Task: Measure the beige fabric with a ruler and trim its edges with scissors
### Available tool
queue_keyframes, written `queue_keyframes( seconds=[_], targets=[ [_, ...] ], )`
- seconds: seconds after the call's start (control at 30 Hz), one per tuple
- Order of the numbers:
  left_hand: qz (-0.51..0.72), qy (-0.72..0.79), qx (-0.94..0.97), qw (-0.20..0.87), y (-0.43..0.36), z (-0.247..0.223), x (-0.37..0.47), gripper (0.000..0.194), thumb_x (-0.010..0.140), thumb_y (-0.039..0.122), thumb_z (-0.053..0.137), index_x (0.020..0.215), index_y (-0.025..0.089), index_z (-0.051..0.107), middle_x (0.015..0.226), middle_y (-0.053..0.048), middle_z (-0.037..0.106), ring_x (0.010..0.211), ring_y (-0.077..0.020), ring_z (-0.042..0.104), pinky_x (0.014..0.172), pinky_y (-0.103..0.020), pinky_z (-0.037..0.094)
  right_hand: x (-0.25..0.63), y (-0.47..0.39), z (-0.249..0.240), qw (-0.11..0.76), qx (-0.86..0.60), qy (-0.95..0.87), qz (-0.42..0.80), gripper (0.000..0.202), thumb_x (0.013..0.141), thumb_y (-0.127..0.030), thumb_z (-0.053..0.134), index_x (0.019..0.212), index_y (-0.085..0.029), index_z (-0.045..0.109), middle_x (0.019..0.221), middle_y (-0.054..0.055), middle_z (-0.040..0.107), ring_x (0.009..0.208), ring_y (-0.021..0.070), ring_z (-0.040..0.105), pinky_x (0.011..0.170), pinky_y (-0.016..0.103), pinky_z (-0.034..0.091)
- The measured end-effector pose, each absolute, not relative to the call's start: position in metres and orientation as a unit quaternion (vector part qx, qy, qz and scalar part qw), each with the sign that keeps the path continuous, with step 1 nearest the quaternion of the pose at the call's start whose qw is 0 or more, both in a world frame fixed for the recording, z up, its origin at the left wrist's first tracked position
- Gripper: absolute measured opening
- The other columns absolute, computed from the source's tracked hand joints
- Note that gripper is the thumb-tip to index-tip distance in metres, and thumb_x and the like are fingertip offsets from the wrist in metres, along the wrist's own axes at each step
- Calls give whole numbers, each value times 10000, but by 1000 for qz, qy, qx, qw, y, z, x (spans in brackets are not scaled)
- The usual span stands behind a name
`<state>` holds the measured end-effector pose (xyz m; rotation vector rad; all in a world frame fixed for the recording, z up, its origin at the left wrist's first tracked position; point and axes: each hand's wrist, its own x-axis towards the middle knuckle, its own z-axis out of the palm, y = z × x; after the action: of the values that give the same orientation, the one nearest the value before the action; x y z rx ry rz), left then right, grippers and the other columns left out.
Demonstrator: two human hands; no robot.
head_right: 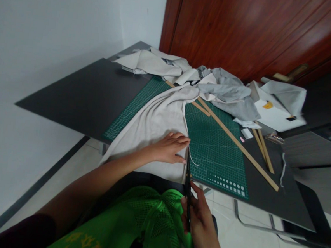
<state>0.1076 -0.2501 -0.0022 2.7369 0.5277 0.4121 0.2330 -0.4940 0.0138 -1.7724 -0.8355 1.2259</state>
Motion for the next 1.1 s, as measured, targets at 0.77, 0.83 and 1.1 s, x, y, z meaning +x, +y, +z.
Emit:
queue_keyframes(
  seconds=[0.77, 0.83, 1.1],
  targets=[
    [157, 220, 953, 134, -255, -4, 108, 686, 923, 538, 743, 1435, 131, 536, 1636, -168, 472, 1543, -323, 356, 1214, -471, 331, 238, -493, 12, 420, -711, -310, 471, 734, 871, -675, 736, 1428, -244, 530, 581, -98, 534, 374, 98, 397, 364, 225, 285],
    [155, 228, 952, 132, -257, -3, 108, 699, 921, 535, 736, 1450, 127, 531, 1639, -164, 474, 1548, -334, 349, 1223, -477, 320, 240, -491, 13, 423, -712, -306, 470, 720, 866, -651, 754, 1421, -245, 540, 567, -109, 507, 376, 98, 399, 362, 218, 281],
    [151, 229, 953, 131, -257, -4, 109, 754, 924, 559, 712, 1489, 106, 503, 1654, -170, 455, 1552, -328, 347, 1233, -469, 306, 239, -475, 22, 406, -713, -320, 474, 761, 856, -671, 748, 1428, -223, 521, 563, -104, 519, 397, 118, 436, 391, 240, 324]
  ],
)
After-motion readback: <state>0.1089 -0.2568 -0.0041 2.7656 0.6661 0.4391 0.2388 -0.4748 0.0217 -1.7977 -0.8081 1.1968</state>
